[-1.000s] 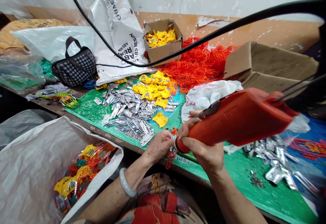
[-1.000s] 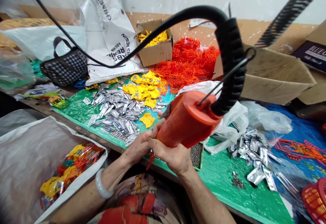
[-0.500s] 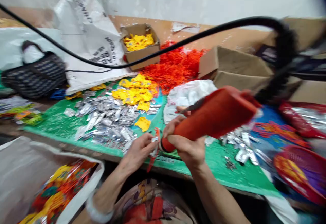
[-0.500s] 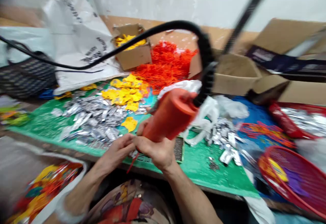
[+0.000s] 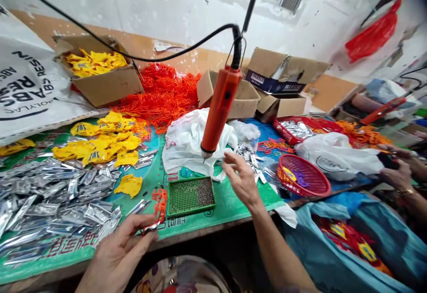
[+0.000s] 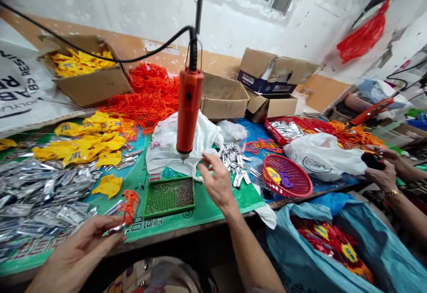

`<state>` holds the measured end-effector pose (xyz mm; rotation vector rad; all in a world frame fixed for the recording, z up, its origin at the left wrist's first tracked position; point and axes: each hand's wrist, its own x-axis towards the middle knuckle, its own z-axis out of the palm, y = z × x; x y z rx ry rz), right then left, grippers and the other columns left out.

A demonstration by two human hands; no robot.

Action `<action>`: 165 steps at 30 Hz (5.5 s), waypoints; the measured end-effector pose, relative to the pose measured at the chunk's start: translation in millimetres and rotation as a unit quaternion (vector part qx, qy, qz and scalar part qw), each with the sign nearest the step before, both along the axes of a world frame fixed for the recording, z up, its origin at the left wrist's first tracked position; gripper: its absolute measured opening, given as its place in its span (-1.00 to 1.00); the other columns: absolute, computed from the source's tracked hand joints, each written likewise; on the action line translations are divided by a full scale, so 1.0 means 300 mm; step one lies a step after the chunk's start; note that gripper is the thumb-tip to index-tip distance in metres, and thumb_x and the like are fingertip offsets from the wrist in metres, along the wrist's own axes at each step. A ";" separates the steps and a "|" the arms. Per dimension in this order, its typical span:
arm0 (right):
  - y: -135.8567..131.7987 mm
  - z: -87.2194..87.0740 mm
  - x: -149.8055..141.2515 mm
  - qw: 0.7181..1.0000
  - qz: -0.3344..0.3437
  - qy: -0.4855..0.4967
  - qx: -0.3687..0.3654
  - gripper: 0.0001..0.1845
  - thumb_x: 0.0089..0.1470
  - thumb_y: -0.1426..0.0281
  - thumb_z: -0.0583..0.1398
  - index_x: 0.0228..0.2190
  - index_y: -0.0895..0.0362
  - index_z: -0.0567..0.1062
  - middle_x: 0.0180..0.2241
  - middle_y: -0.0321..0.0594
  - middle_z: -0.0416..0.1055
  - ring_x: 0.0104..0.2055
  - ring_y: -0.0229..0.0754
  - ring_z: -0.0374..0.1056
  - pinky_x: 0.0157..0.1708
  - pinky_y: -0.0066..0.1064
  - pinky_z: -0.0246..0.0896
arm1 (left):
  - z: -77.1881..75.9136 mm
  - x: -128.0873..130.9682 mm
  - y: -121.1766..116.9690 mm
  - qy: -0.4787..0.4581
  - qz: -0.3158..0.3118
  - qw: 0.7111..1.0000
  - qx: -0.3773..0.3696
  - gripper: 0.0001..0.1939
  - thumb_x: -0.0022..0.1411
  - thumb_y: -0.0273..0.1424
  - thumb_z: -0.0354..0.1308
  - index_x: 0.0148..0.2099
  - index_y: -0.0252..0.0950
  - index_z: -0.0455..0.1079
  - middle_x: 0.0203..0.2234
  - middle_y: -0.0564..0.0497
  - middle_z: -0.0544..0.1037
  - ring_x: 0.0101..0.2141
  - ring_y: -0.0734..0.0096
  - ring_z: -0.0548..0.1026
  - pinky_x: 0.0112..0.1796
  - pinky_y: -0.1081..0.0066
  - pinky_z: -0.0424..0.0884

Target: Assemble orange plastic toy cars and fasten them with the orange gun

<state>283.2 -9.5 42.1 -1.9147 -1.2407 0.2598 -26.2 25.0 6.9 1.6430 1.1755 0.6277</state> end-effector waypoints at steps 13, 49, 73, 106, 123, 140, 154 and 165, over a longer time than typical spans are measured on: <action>-0.130 -0.143 0.257 0.932 -0.214 -0.099 -0.274 -0.53 0.06 0.36 0.20 0.03 0.12 0.49 -0.29 0.03 0.58 -0.17 0.09 0.48 -0.16 -0.16 0.21 | -0.014 0.099 -0.072 -0.141 0.039 0.989 -0.027 -0.65 -0.08 -0.22 0.41 -0.18 -0.16 0.59 -0.10 -0.04 0.62 -0.09 0.08 0.58 0.02 0.23 0.48; 0.047 -0.062 -0.418 0.734 0.395 0.518 -0.190 -0.54 -0.03 -0.01 0.30 -0.42 0.14 0.41 -0.56 -0.43 0.24 -0.61 -0.43 0.08 -0.59 -0.53 0.00 | -0.037 0.027 -0.091 -0.202 0.060 0.977 0.015 -0.60 0.29 -0.24 0.17 0.13 -0.23 0.47 -0.03 -0.12 0.57 0.02 0.04 0.47 0.06 0.17 0.36; 0.088 -0.132 -0.400 0.840 0.347 0.374 -0.186 -0.51 0.00 0.16 0.26 -0.09 0.14 0.33 -0.58 -0.49 0.17 -0.61 -0.35 0.07 -0.60 -0.48 -0.06 | -0.010 -0.113 -0.070 -0.332 0.249 0.905 -0.093 -0.61 0.12 -0.26 0.35 0.00 -0.24 0.57 -0.15 -0.05 0.66 -0.16 0.27 0.56 -0.05 0.34 0.44; 0.274 -0.068 -0.530 0.810 0.457 -0.276 -0.245 -0.70 0.26 0.41 0.02 -0.26 0.16 0.55 -0.12 -0.04 0.49 -0.12 -0.05 0.42 -0.30 -0.35 0.05 | 0.002 -0.109 -0.044 -0.368 0.297 0.866 -0.163 -0.59 -0.10 -0.25 0.48 -0.18 -0.31 0.58 -0.37 0.02 0.56 -0.39 0.45 0.44 -0.32 0.44 0.48; 0.316 -0.101 -0.474 0.819 0.517 0.048 -0.243 -0.92 -0.02 0.47 0.17 -0.47 0.13 0.31 -0.50 -0.37 0.26 -0.44 -0.29 0.14 -0.45 -0.46 -0.02 | 0.016 -0.096 -0.048 -0.357 0.266 0.878 -0.175 -0.66 -0.02 -0.39 0.38 -0.13 -0.30 0.58 -0.33 -0.03 0.60 -0.36 0.40 0.46 -0.29 0.42 0.44; 0.285 -0.021 -0.434 0.767 0.520 0.326 -0.186 -0.78 -0.11 0.29 0.32 -0.48 0.15 0.43 -0.53 -0.39 0.31 -0.46 -0.31 0.16 -0.42 -0.46 0.05 | -0.012 -0.045 -0.038 -0.289 0.205 0.926 -0.128 -0.72 0.12 -0.37 0.29 -0.08 -0.26 0.54 -0.30 0.00 0.57 -0.29 0.35 0.44 -0.24 0.42 0.38; 0.287 -0.003 -0.416 0.786 0.512 0.294 -0.181 -0.84 -0.09 0.31 0.32 -0.45 0.15 0.59 -0.46 -0.31 0.53 -0.39 -0.23 0.33 -0.31 -0.40 0.19 | 0.041 -0.040 -0.037 -0.149 0.116 0.980 -0.063 -0.85 0.13 -0.46 0.19 -0.25 -0.24 0.58 -0.37 0.06 0.54 -0.20 0.20 0.42 -0.14 0.39 0.25; 0.289 -0.003 -0.410 0.780 0.503 0.321 -0.185 -0.86 -0.14 0.35 0.33 -0.45 0.15 0.61 -0.48 -0.32 0.51 -0.41 -0.26 0.31 -0.31 -0.40 0.17 | 0.026 -0.059 -0.038 -0.172 0.136 0.972 -0.087 -0.75 0.17 -0.42 0.19 -0.10 -0.22 0.59 -0.38 0.09 0.55 -0.37 0.37 0.33 -0.31 0.46 0.20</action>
